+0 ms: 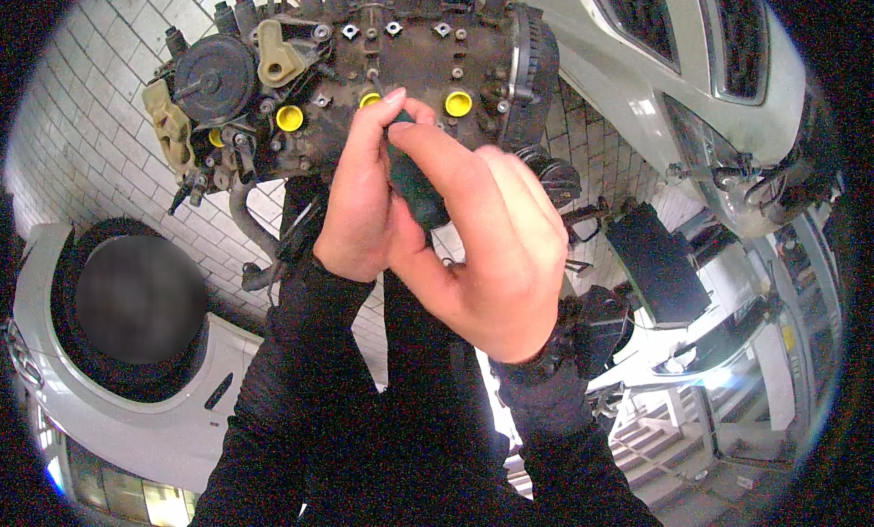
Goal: Using a screwdriver to work on a disassembled car engine cylinder head in an auto repair shop.
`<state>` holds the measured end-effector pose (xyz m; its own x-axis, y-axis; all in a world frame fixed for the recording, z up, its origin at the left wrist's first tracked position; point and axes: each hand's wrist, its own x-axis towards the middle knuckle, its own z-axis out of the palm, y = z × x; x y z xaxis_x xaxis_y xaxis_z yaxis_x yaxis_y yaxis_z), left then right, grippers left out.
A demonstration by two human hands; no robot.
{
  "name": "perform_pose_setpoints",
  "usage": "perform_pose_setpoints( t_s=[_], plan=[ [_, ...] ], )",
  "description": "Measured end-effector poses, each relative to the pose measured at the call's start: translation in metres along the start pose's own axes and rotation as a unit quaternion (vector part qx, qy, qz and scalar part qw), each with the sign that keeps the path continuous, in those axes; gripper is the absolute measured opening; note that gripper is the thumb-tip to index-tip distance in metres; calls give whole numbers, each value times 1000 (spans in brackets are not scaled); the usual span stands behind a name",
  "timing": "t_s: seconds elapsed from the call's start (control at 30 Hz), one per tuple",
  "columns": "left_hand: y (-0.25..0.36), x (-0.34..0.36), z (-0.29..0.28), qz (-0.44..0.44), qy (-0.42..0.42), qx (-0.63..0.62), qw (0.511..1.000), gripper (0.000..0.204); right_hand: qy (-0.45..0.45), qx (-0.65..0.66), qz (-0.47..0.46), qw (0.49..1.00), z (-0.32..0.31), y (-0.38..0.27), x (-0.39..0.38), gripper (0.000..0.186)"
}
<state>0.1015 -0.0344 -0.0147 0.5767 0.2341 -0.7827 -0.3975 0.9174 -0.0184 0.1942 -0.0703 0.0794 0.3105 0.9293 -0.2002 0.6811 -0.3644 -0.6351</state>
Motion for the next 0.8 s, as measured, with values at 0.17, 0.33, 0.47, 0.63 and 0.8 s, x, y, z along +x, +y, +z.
perform_pose_setpoints(
  t_s=[0.17, 0.33, 0.47, 0.63, 0.8],
  plan=[
    [0, 1, 4, -5, 47, -7, 999, 28, -31, 14, 31, 999, -3, 3, 1, 44],
    [3, 3, -1, 5, 21, 4, 1000, 28, -36, -17, -11, 999, -4, 1, 8, 46],
    [8, -4, 5, -3, -6, 16, 1000, 29, 11, 3, -17, 1000, -6, 3, 8, 37],
    [21, -9, 22, -7, -66, 44, 997, 25, 57, -4, -62, 996, -11, 2, 12, 29],
    [26, 6, 30, -1, -36, 42, 998, 26, 49, -11, -12, 999, -9, 3, 25, 26]
  ],
)
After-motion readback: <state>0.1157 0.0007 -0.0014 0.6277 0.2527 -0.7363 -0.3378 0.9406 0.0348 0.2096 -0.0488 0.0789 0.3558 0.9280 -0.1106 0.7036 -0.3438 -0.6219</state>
